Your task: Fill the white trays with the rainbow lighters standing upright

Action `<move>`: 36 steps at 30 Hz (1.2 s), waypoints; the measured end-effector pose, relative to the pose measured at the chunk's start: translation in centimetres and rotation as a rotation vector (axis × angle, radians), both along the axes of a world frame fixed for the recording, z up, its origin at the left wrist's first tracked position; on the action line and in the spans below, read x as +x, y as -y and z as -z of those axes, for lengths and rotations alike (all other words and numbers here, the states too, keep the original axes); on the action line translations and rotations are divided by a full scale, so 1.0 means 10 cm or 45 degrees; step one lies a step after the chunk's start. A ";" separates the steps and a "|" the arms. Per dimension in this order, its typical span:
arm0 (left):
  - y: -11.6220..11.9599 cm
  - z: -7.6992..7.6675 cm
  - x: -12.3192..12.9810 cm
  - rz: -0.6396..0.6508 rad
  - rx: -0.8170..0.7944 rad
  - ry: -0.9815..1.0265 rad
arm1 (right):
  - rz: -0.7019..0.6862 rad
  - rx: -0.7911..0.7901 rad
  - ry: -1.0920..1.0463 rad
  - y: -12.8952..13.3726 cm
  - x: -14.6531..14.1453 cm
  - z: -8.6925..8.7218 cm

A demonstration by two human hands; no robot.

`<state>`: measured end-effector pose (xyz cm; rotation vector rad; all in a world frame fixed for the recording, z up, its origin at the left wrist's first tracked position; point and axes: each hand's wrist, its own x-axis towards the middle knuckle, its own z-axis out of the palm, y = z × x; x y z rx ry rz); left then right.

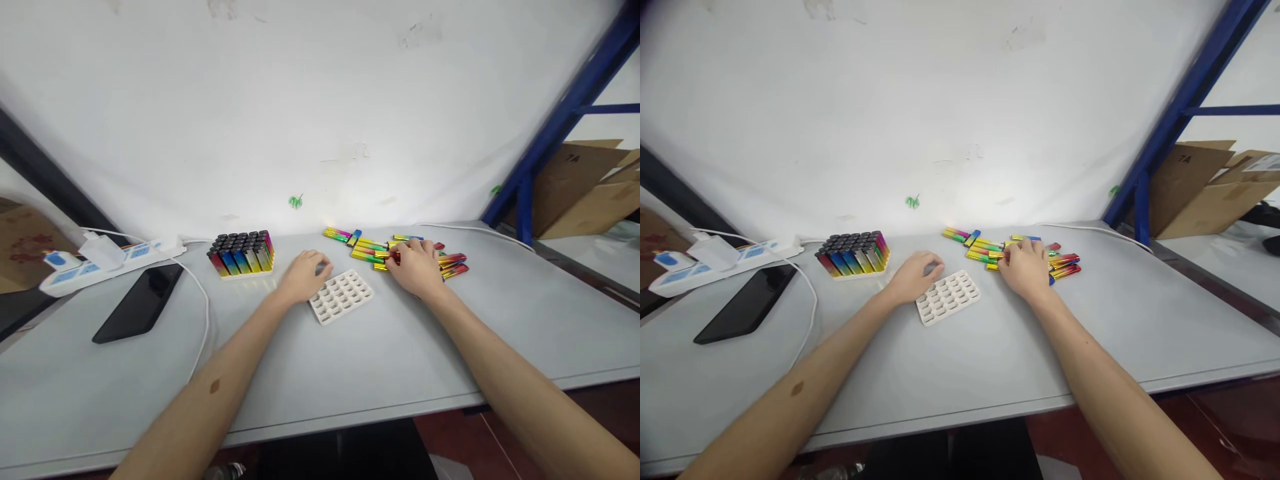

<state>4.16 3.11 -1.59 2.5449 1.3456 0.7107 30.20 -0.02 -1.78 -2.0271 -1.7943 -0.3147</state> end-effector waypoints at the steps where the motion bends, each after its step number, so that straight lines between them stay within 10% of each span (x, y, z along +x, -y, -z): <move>1: -0.01 0.00 -0.02 0.002 -0.008 0.009 | -0.017 0.001 0.009 -0.01 0.00 0.01; 6: 0.01 -0.04 -0.08 0.029 -0.067 0.066 | -0.065 0.061 -0.102 -0.02 -0.01 -0.03; 19: 0.19 -0.09 -0.12 0.187 -0.171 -0.097 | -0.497 -0.064 -1.582 0.16 -0.37 -0.16; 36: 0.22 -0.11 -0.10 0.174 -0.147 -0.113 | -0.441 -0.213 -1.919 0.21 -0.44 -0.17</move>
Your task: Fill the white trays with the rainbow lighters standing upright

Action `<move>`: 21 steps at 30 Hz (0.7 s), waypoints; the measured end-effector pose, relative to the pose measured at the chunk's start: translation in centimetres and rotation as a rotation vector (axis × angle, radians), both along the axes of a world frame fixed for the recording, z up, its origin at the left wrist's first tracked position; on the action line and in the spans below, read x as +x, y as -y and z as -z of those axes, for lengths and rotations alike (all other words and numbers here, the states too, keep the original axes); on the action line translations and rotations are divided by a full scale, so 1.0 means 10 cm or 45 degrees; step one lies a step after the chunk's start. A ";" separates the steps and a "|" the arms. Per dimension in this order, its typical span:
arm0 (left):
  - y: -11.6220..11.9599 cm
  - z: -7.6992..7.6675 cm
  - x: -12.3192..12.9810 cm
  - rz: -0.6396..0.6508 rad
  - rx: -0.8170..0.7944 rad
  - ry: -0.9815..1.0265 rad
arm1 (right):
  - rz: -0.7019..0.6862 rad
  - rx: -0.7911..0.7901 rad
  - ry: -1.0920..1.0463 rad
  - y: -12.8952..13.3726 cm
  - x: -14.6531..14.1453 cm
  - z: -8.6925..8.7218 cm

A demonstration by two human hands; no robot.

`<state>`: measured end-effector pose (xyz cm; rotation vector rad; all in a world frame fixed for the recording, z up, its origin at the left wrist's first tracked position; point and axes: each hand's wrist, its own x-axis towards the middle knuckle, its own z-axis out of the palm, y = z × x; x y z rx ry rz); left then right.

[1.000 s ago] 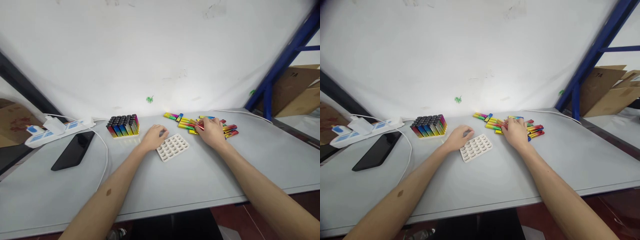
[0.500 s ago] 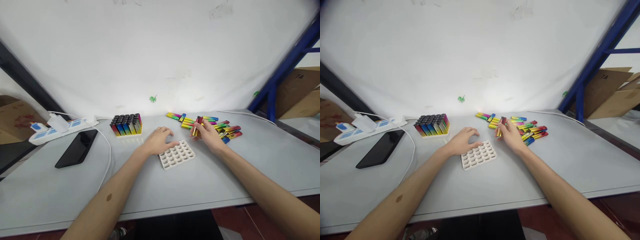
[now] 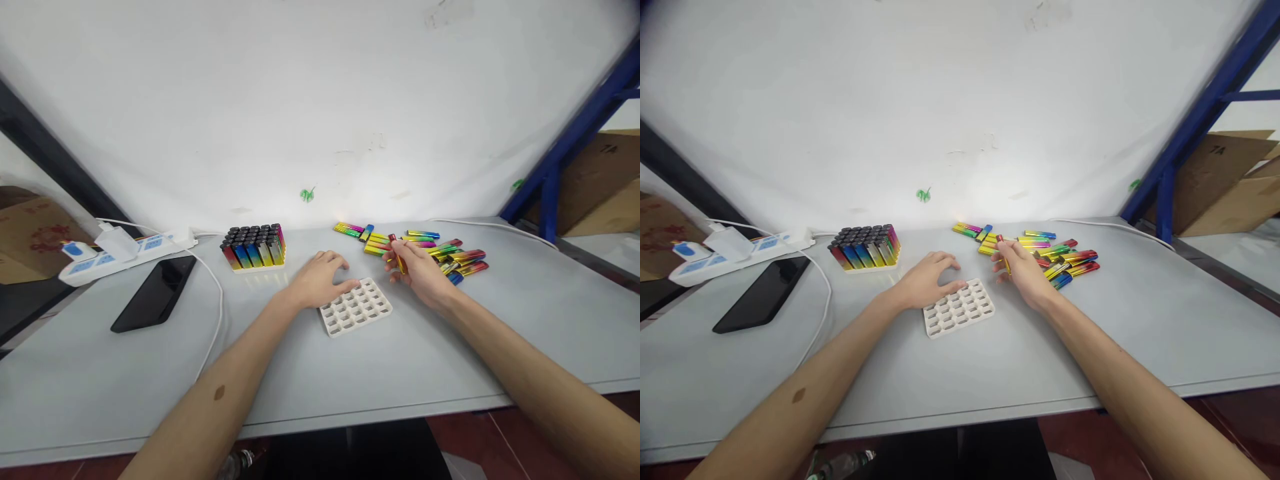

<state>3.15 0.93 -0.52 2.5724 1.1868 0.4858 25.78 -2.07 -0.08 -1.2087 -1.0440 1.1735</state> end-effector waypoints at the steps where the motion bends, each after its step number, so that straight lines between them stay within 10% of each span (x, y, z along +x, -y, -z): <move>1: 0.00 0.00 0.00 -0.001 0.001 0.001 | -0.006 0.003 0.008 0.01 -0.01 0.00; 21: 0.10 0.00 0.11 0.114 0.129 -0.016 | -0.177 -0.229 -0.245 0.08 -0.01 -0.13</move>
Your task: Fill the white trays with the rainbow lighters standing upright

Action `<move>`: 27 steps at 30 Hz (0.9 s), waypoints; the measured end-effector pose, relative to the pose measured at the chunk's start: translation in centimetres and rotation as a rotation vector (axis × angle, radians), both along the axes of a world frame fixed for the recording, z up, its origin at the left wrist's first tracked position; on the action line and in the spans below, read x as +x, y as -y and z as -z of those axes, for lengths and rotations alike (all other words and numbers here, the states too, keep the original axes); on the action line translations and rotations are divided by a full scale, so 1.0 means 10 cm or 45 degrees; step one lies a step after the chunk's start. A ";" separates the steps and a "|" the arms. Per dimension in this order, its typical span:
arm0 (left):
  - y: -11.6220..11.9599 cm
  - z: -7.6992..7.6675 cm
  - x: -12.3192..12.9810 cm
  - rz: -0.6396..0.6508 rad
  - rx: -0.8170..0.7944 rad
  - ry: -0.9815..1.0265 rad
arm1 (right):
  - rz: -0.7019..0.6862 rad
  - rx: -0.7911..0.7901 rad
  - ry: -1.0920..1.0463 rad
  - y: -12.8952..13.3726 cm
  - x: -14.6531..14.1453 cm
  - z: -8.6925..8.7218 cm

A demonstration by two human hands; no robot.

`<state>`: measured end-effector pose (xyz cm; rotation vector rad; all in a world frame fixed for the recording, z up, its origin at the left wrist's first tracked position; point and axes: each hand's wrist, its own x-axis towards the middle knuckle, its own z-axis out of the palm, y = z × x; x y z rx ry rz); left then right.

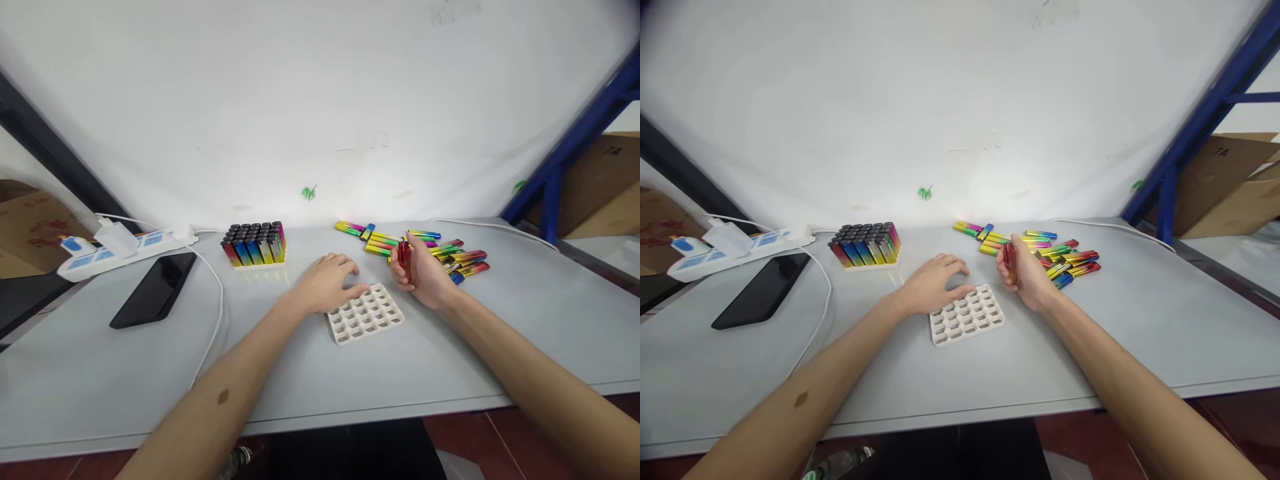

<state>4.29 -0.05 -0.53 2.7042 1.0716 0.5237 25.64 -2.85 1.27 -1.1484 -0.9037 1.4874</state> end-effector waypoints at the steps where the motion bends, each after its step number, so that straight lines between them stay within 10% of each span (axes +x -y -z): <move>1: 0.00 0.00 0.01 0.000 -0.001 0.007 | -0.012 0.001 0.002 0.00 0.00 0.01; 14: -0.23 0.04 -0.18 -0.423 -0.059 0.133 | 0.047 0.004 0.104 0.02 0.01 0.00; 27: -0.20 0.07 -0.18 -0.412 -0.080 0.013 | 0.050 0.040 0.150 0.01 -0.02 0.03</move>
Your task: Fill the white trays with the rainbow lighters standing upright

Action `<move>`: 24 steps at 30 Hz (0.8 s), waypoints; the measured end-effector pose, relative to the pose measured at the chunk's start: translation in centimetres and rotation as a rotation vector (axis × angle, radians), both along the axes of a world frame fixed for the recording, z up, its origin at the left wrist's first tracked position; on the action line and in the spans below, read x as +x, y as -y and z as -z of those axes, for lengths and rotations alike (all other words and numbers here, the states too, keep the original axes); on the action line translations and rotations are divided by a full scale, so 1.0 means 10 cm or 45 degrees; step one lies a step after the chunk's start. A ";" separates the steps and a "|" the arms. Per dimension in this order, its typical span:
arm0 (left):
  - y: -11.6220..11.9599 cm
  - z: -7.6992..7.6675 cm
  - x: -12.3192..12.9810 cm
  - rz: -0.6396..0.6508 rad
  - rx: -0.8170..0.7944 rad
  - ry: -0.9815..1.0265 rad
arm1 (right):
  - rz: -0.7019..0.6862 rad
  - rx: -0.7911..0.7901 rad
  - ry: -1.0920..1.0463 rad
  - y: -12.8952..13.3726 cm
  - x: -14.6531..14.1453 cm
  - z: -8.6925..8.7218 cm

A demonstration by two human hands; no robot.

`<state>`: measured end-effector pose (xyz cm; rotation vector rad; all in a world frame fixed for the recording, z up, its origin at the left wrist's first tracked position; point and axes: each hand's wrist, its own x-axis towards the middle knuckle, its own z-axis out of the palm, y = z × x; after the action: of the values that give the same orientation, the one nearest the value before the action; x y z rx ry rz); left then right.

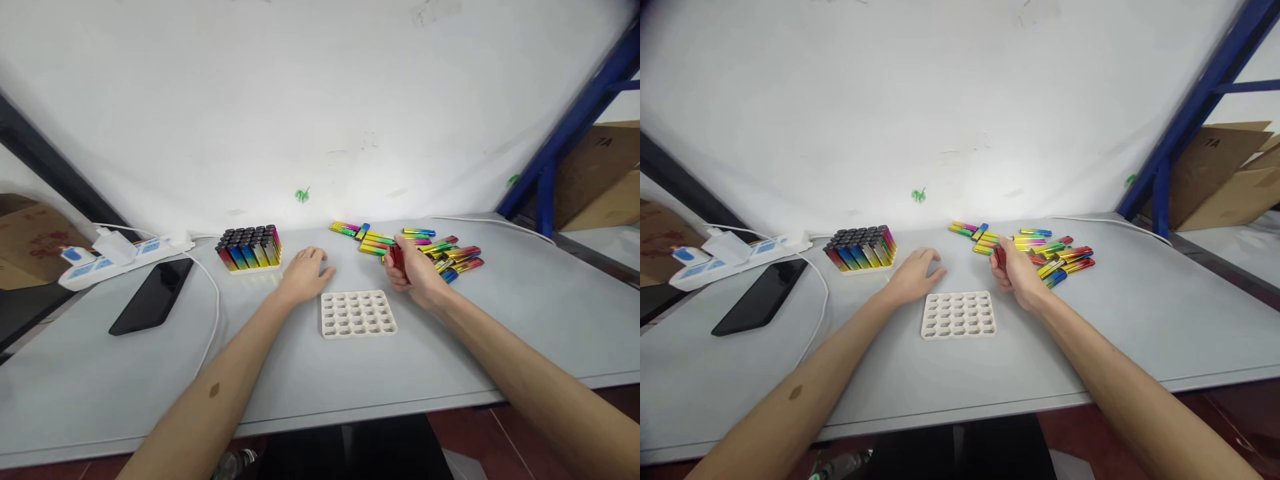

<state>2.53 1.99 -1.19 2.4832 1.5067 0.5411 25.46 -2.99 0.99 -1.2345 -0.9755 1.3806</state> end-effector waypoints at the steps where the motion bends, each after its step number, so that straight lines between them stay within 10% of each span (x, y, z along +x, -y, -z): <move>1: 0.00 -0.02 -0.01 0.017 -0.027 0.019 | -0.013 0.011 0.002 -0.01 0.01 0.01; 15: 0.14 -0.13 0.00 0.247 -0.276 -0.085 | -0.002 0.043 0.044 -0.01 0.00 0.03; 24: 0.16 -0.12 0.05 0.221 -0.248 -0.110 | -0.081 0.474 0.376 0.09 0.00 -0.07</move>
<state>3.06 0.36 0.03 2.4800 1.2863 0.2480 25.46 -3.91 1.68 -1.1456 -1.4164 1.0180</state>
